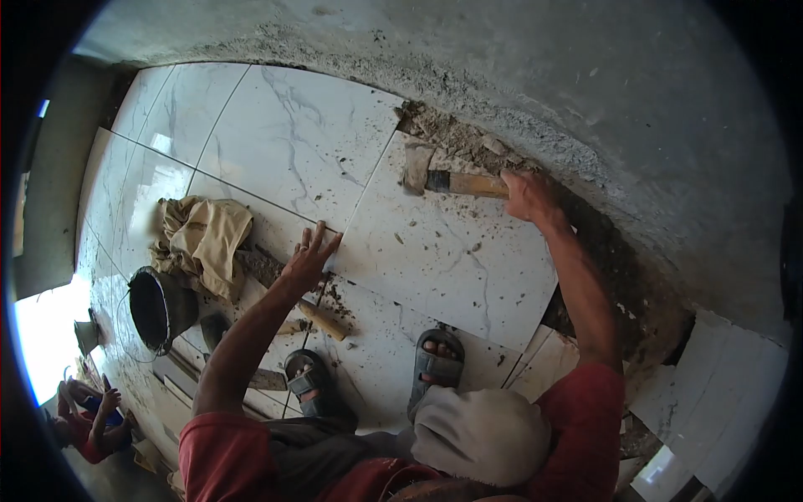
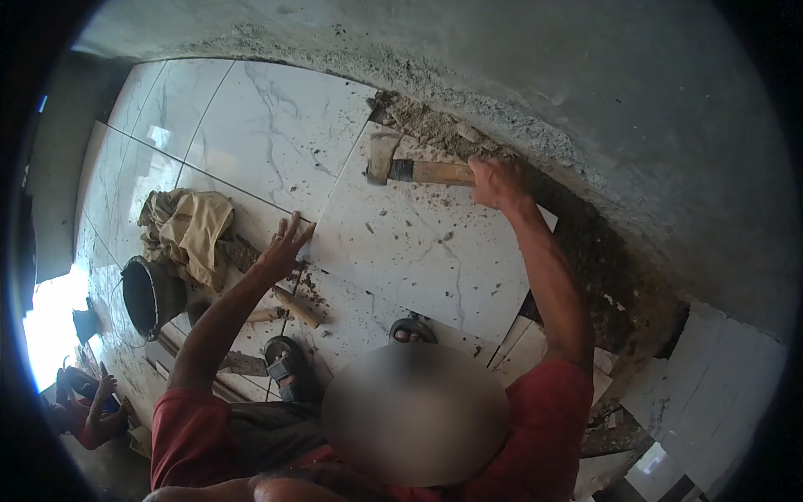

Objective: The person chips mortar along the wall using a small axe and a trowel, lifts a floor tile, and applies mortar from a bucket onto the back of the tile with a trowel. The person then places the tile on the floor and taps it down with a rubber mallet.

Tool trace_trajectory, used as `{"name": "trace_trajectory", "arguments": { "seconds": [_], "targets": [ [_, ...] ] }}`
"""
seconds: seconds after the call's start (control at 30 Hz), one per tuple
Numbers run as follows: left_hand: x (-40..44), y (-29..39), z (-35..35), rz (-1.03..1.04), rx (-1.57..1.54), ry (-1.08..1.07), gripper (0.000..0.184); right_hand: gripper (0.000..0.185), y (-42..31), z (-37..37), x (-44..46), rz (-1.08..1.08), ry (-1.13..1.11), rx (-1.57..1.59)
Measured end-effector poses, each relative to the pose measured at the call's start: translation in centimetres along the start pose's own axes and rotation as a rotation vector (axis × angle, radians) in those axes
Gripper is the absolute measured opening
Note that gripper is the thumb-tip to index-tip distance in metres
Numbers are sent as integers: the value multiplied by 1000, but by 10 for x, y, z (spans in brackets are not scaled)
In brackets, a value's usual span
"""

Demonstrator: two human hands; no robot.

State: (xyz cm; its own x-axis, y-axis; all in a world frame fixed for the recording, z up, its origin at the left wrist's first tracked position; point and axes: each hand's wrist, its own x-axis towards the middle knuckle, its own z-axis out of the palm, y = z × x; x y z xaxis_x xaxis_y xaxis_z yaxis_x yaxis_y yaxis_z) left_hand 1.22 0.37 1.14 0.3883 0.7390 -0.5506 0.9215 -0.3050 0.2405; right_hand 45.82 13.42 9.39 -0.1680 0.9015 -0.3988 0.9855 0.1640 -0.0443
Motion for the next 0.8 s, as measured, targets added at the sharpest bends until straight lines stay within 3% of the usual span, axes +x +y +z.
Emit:
{"name": "trace_trajectory", "arguments": {
  "seconds": [0.1, 0.17, 0.27, 0.4, 0.5, 0.57, 0.63, 0.67, 0.77, 0.8],
  "targets": [
    [-3, -1, 0, 25, -57, 39, 99, 23, 25, 23, 16, -35, 41, 60],
    [-2, -1, 4, 20, -20, 31, 99, 28, 36, 24, 22, 212, 20, 34],
    [-3, 0, 0, 5, 22, 10, 99, 31, 25, 1, -11, 101, -36, 40],
    [-5, 5, -9, 13, -81, 1, 98, 26, 85, 30, -7, 229, 21, 49],
    [-2, 1, -1, 11, -33, 21, 98, 22, 57, 12, -42, 221, -65, 92],
    [0, 4, -9, -4, 8, -28, 98, 18, 53, 12, -76, -181, 79, 196],
    [-2, 5, -7, -3, -17, -24, 97, 14, 31, 14, -95, -629, 467, 239],
    [-3, 6, -8, 4, -51, -9, 97, 13, 25, 5, -106, -698, 404, 224],
    [-1, 3, -5, 5, -23, -26, 97, 13, 93, 37, -101, -642, 342, 91],
    [-4, 2, -3, 3, -26, -29, 97, 21, 129, 43, -100, -204, 191, 103]
  ]
}}
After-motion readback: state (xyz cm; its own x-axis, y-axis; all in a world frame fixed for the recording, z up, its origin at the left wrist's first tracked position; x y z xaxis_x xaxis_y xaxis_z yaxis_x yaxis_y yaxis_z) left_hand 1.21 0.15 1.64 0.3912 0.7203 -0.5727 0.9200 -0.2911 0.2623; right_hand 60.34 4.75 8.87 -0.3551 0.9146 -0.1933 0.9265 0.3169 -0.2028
